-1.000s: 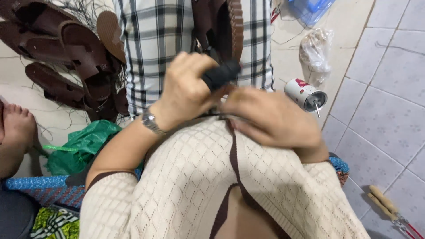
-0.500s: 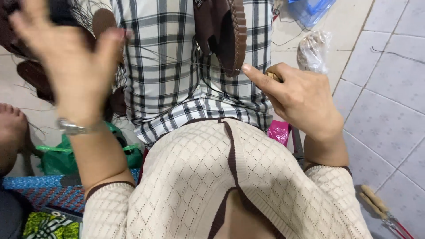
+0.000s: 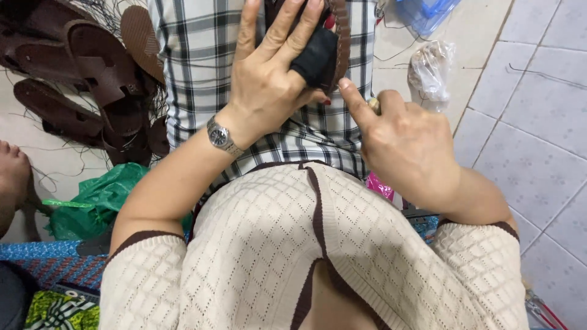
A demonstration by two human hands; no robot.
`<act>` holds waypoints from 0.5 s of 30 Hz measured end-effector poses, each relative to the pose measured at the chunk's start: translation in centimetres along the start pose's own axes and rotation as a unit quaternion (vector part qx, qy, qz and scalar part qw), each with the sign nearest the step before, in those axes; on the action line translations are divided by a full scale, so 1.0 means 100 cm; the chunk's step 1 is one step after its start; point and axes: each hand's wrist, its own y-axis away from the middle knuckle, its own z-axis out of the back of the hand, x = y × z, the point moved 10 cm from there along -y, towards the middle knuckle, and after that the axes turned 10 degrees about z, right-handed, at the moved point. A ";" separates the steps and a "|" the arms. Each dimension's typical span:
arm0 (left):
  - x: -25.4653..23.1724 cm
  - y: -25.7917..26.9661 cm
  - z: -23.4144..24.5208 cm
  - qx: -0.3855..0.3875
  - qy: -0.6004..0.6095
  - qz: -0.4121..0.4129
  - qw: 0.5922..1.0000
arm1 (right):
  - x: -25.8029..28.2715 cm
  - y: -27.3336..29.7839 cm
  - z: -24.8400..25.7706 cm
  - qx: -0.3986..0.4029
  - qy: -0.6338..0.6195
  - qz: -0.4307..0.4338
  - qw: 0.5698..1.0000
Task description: Hand-sewing leather sandals using a needle and thread while sitting on the floor.
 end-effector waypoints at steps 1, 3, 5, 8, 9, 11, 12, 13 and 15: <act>0.003 0.001 -0.005 0.015 -0.005 0.003 1.000 | 0.001 -0.002 0.001 -0.022 -0.012 0.013 1.000; 0.004 0.003 -0.006 0.026 -0.014 0.003 1.000 | -0.003 -0.002 -0.002 -0.048 -0.019 0.024 0.998; 0.001 0.002 0.004 -0.004 -0.029 -0.005 1.000 | -0.010 0.004 -0.010 -0.090 -0.163 0.056 0.981; -0.002 0.001 0.009 -0.008 0.002 -0.011 1.000 | -0.019 0.018 -0.010 -0.095 -0.189 0.070 0.975; 0.000 0.001 0.009 -0.008 0.003 -0.009 1.000 | -0.019 0.015 -0.015 -0.094 -0.190 0.071 0.975; 0.001 0.000 0.006 0.004 0.013 -0.020 1.000 | -0.016 0.010 -0.017 -0.120 -0.203 0.096 0.967; 0.002 -0.001 0.006 0.004 0.014 -0.019 1.000 | -0.015 0.007 -0.017 -0.119 -0.203 0.096 0.967; 0.003 -0.003 0.006 0.001 0.021 -0.019 1.000 | -0.015 0.005 -0.012 -0.142 -0.205 0.100 0.963; 0.006 0.000 0.006 0.003 0.029 -0.018 0.999 | -0.012 0.000 -0.007 -0.163 -0.212 0.104 0.958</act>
